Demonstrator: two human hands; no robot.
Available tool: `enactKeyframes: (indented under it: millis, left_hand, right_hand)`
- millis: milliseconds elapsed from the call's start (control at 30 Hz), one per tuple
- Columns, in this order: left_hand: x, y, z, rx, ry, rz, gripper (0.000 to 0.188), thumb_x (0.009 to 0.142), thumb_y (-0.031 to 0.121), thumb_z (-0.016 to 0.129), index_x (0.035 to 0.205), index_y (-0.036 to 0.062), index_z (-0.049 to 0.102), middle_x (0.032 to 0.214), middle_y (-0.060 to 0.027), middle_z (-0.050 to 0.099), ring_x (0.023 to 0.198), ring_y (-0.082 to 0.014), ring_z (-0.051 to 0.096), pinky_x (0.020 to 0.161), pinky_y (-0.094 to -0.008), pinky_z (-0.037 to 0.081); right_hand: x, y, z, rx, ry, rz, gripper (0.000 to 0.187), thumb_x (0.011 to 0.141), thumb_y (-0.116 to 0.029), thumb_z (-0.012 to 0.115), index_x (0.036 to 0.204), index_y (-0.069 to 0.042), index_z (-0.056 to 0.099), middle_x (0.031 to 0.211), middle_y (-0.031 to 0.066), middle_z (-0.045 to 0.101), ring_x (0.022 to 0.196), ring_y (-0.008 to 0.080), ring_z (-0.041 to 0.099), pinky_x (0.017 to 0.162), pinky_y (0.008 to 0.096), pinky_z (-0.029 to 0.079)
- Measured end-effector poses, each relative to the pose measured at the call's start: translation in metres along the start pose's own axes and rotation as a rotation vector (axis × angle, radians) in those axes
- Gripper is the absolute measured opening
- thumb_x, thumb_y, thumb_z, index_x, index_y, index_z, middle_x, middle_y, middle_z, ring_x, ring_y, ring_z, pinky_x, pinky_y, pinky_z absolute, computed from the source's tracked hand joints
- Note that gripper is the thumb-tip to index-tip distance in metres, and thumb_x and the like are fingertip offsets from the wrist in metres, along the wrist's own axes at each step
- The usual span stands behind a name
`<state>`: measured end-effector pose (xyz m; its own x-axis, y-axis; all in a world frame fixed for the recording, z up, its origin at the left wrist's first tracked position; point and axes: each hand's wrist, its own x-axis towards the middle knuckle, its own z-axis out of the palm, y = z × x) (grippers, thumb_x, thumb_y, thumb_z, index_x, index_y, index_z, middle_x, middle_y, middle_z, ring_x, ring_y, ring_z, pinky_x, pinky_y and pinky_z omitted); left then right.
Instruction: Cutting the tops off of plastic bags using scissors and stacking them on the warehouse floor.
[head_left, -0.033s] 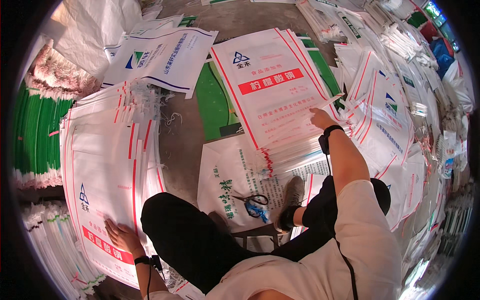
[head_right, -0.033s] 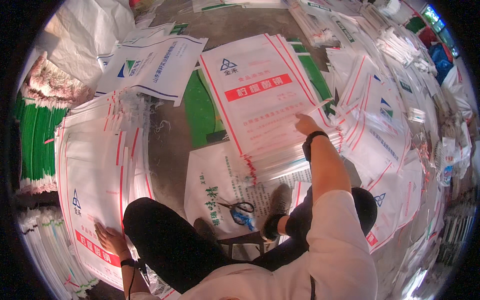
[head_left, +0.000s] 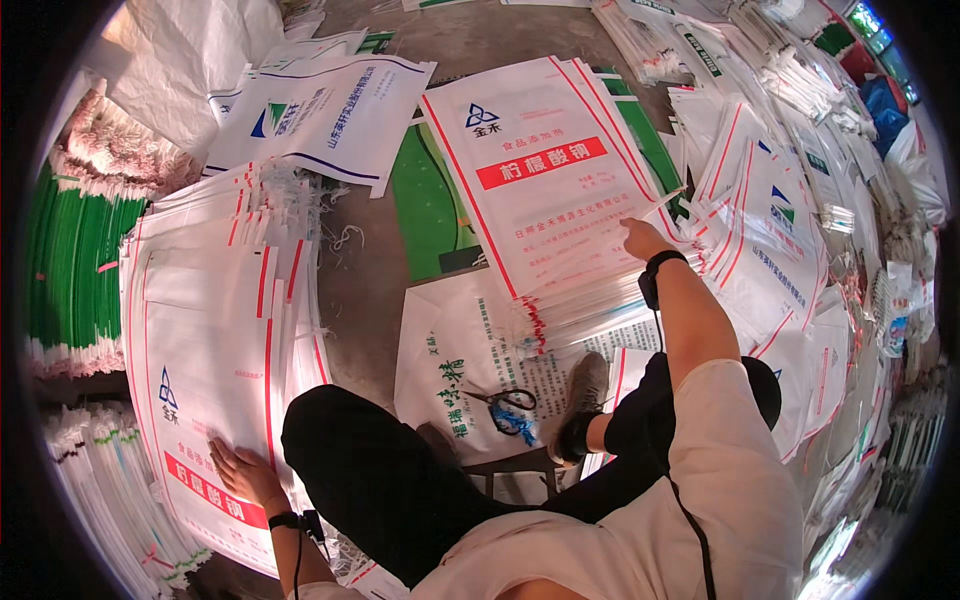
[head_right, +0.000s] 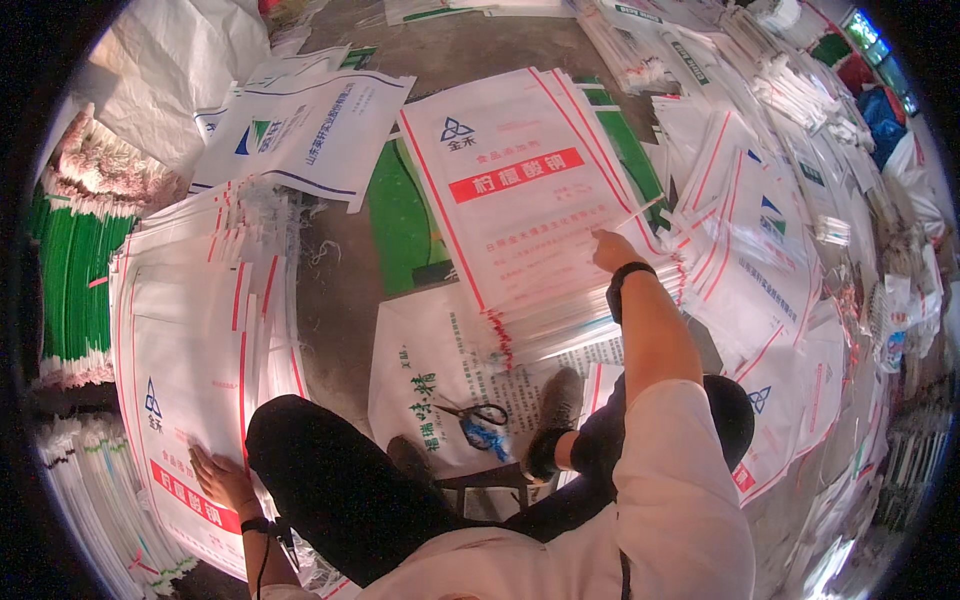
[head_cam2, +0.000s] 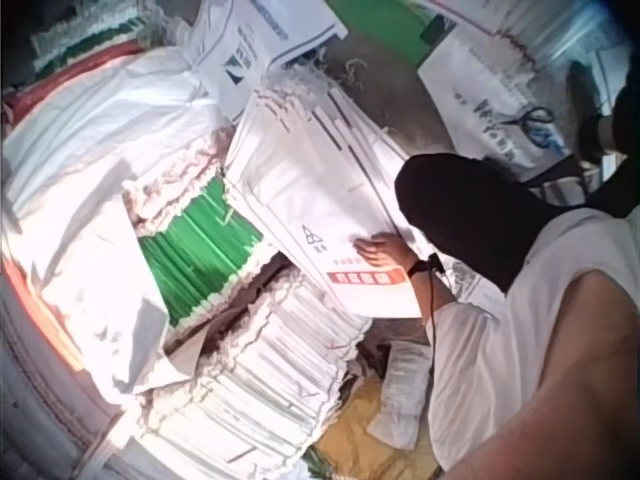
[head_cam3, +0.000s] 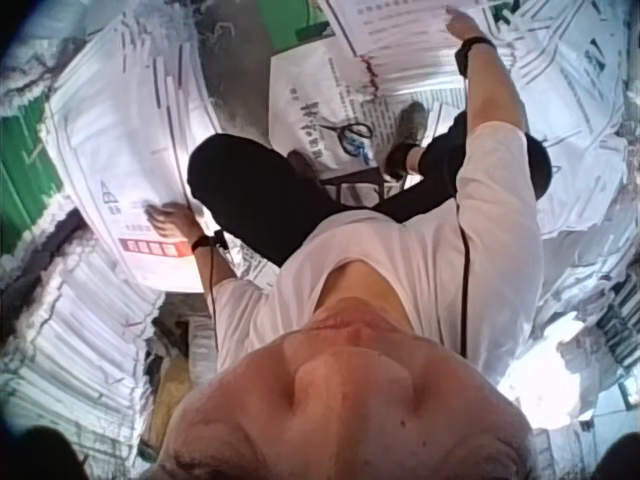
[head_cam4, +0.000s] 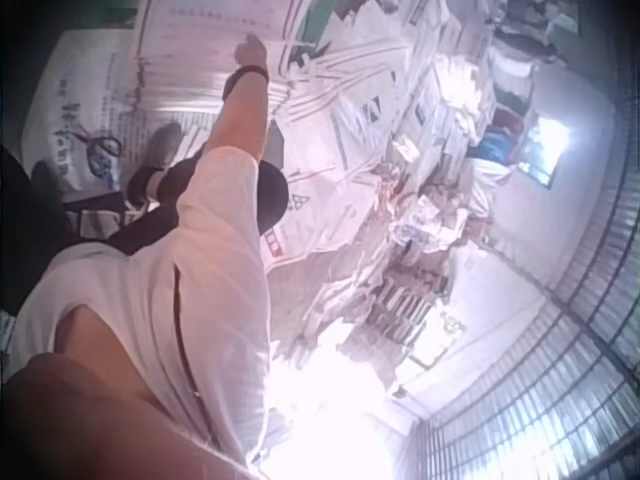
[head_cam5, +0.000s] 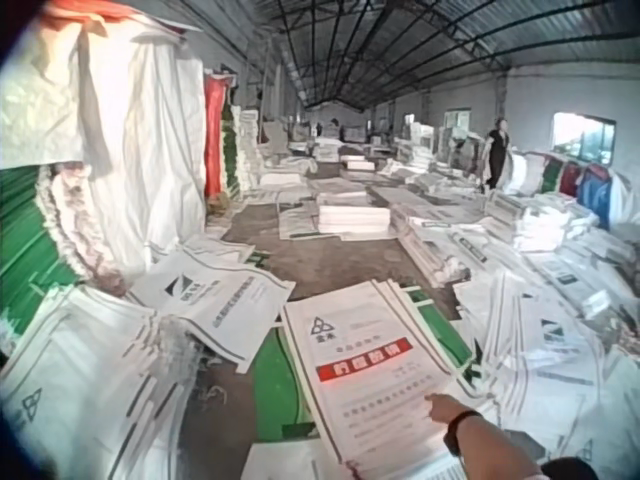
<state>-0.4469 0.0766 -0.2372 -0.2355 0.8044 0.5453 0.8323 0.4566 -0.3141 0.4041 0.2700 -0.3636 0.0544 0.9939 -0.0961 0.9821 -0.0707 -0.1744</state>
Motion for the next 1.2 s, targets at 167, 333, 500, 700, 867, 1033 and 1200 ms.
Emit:
enactKeyframes:
  millis: [167,333,500,700,867,1033,1200]
  left_hand:
    - [-0.001,-0.007,-0.009,0.023,-0.047,-0.038,0.042,0.103,0.024,0.039,0.141,0.0081,0.048,0.145,-0.0098,0.05,0.13,-0.0299,0.05,0.108,-0.0441,0.04]
    - [-0.003,-0.012,0.001,0.022,0.0,0.012,0.042,0.102,0.023,0.039,0.141,0.0075,0.048,0.145,-0.01,0.05,0.13,-0.0297,0.051,0.108,-0.0438,0.041]
    - [-0.002,-0.009,-0.003,0.014,0.017,0.025,0.042,0.102,0.023,0.04,0.14,0.007,0.049,0.145,-0.0101,0.05,0.129,-0.0299,0.051,0.107,-0.0436,0.042]
    - [-0.002,-0.008,0.0,0.034,-0.03,-0.02,0.042,0.102,0.023,0.04,0.139,0.0067,0.05,0.145,-0.0096,0.05,0.13,-0.0296,0.051,0.107,-0.0438,0.042]
    - [-0.003,-0.012,0.002,0.015,0.02,0.009,0.042,0.102,0.025,0.039,0.139,0.0071,0.05,0.144,-0.0093,0.051,0.131,-0.0291,0.05,0.108,-0.0442,0.041]
    - [0.0,-0.002,0.001,-0.012,0.034,0.016,0.042,0.102,0.026,0.039,0.138,0.0073,0.051,0.143,-0.0092,0.052,0.131,-0.0283,0.05,0.108,-0.0434,0.04]
    - [-0.006,-0.014,0.004,0.03,-0.011,-0.03,0.042,0.1,0.021,0.043,0.138,0.0066,0.051,0.142,-0.0113,0.053,0.13,-0.029,0.051,0.108,-0.0433,0.04]
  right_hand:
    - [-0.008,-0.041,-0.017,-0.348,-0.174,0.253,0.02,0.087,-0.013,0.059,0.101,-0.007,0.072,0.103,0.0157,0.072,0.094,0.0301,0.071,0.076,0.0427,0.057]
    - [-0.027,-0.033,-0.025,-0.375,-0.102,0.491,0.02,0.09,-0.016,0.055,0.093,-0.012,0.075,0.096,0.0115,0.074,0.09,0.0292,0.072,0.078,0.0419,0.056]
    - [-0.023,-0.05,-0.018,-0.487,-0.114,0.46,0.019,0.088,-0.017,0.057,0.09,-0.015,0.075,0.097,0.0095,0.074,0.091,0.0283,0.071,0.087,0.0435,0.048]
    - [-0.019,-0.063,0.004,-0.506,-0.107,0.428,0.017,0.085,-0.018,0.058,0.088,-0.016,0.075,0.095,0.0072,0.075,0.092,0.028,0.071,0.085,0.0447,0.046]
    - [-0.03,-0.038,-0.007,-0.513,-0.155,0.501,0.022,0.089,-0.022,0.055,0.095,-0.016,0.075,0.098,0.0075,0.075,0.095,0.0282,0.071,0.091,0.0479,0.044]
    - [-0.031,-0.033,-0.017,-0.614,-0.313,0.466,0.029,0.093,-0.028,0.05,0.107,-0.019,0.074,0.113,0.0039,0.072,0.109,0.0251,0.066,0.097,0.0475,0.041]
    - [-0.013,-0.052,-0.011,-0.719,-0.405,0.356,0.031,0.093,-0.027,0.049,0.109,-0.016,0.073,0.115,0.0073,0.071,0.107,0.0307,0.067,0.096,0.0568,0.039]
